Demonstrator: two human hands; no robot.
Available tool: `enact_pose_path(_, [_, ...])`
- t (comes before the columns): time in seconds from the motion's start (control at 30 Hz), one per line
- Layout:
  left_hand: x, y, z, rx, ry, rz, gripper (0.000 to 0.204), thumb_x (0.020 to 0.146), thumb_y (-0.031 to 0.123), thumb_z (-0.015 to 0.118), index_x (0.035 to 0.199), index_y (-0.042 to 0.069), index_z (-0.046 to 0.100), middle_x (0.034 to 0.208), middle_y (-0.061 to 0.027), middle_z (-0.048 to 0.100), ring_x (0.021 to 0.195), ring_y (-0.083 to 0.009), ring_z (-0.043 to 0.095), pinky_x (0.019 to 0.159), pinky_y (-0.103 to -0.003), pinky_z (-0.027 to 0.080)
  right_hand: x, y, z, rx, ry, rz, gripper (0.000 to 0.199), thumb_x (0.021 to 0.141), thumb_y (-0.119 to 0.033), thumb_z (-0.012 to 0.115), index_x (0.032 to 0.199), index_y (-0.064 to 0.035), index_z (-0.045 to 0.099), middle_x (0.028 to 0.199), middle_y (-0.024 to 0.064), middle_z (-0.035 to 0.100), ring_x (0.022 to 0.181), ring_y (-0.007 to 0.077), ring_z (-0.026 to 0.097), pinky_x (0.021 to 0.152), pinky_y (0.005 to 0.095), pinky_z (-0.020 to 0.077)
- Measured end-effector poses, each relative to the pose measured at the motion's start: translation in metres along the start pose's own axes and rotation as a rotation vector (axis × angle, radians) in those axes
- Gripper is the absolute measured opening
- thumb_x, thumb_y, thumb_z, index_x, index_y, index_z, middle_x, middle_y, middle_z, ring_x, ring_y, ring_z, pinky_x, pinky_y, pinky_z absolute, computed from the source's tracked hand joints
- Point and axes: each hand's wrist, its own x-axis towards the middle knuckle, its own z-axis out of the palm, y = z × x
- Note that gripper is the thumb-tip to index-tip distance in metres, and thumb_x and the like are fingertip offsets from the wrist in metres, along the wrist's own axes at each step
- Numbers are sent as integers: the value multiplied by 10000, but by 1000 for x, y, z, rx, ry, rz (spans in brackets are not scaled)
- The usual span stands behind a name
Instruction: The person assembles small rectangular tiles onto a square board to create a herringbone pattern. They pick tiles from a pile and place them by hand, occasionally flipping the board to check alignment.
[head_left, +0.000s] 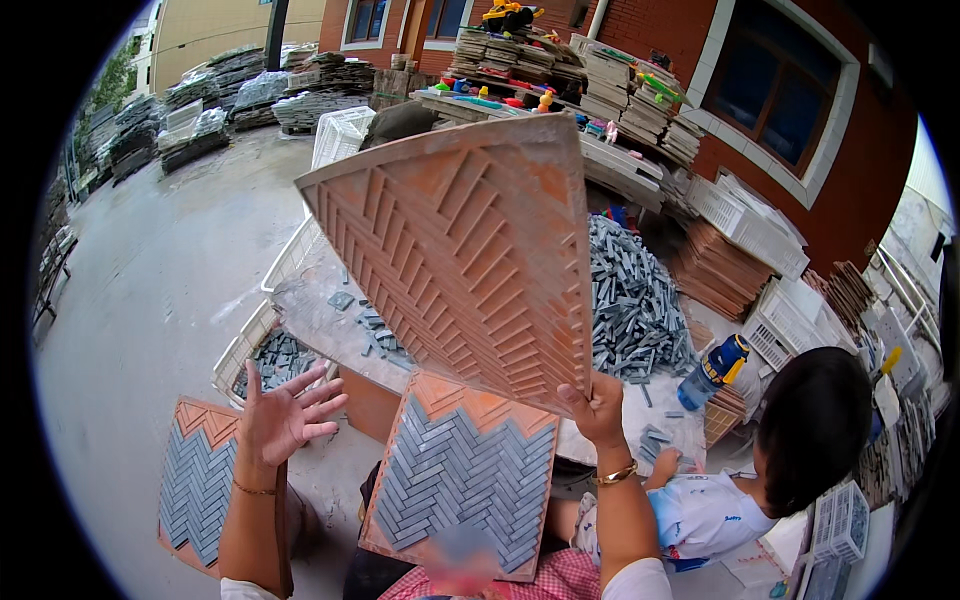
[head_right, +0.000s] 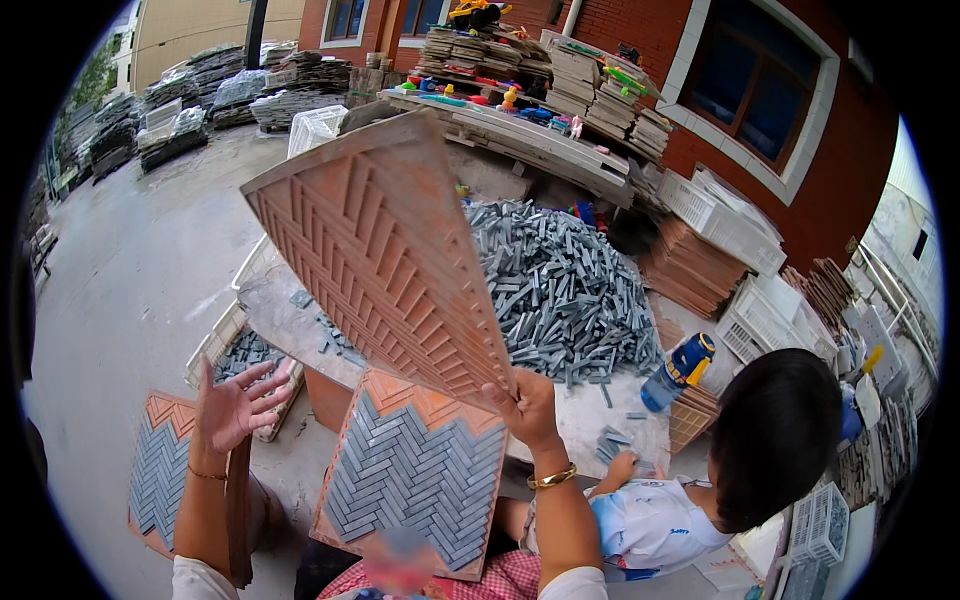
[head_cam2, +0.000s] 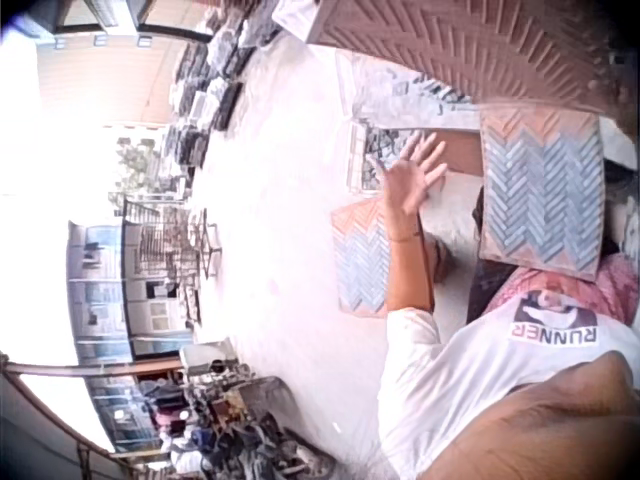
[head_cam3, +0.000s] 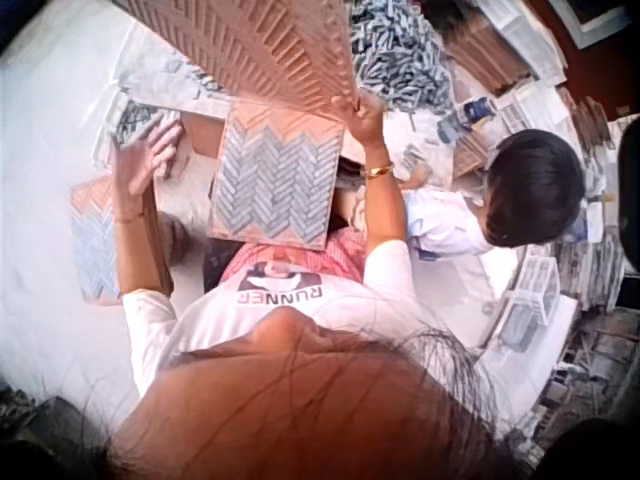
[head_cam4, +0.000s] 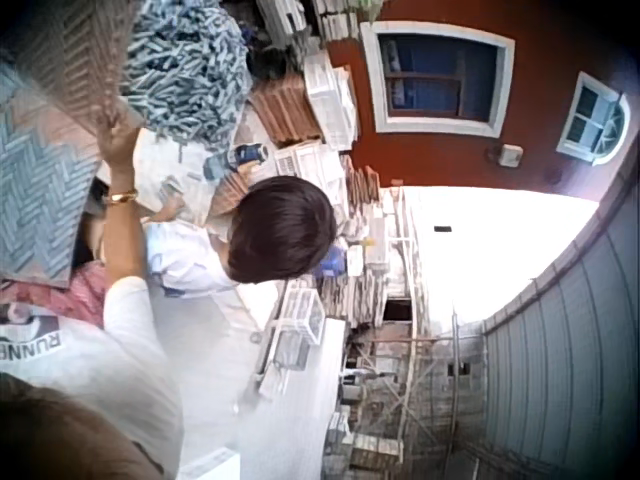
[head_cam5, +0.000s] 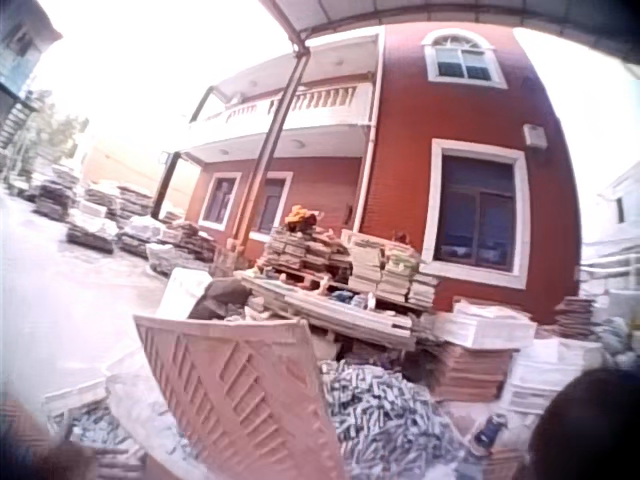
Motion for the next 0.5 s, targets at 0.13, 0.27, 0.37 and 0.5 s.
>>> enact_pose_path(0.13, [-16, 17, -41, -168, 40, 199, 747, 859, 578, 398, 1237, -66, 394, 1239, -212, 464, 1111, -343, 484, 855, -475, 466, 1, -37, -11, -215, -219, -494, 199, 694, -129, 675, 877, -62, 636, 795, 28, 644, 606, 196, 564, 544, 296, 438])
enact_pose_path(0.27, [-65, -8, -65, -105, 146, 161, 571, 862, 417, 477, 1190, -50, 479, 1120, -161, 579, 952, -281, 598, 842, -378, 473, -30, -50, -15, -483, -234, -578, 229, 728, -118, 633, 947, -56, 648, 1032, 72, 635, 837, 201, 589, 717, 319, 472])
enact_pose_path(0.37, [-92, -30, -33, 105, 325, -20, 523, 811, 220, 564, 1218, -82, 433, 1124, -175, 570, 939, -247, 612, 812, -335, 501, -63, -38, 3, -609, 125, -178, 366, 719, -122, 655, 1074, -45, 605, 1157, 156, 549, 1063, 244, 517, 857, 359, 439])
enact_pose_path(0.5, [-95, -80, -19, 239, 253, -90, 606, 723, 90, 625, 1237, -120, 382, 1116, -186, 568, 944, -244, 616, 812, -320, 512, -130, -37, 25, 647, 509, 1026, 389, 894, -217, 536, 1191, 32, 501, 1097, 104, 579, 926, 171, 580, 776, 263, 485])
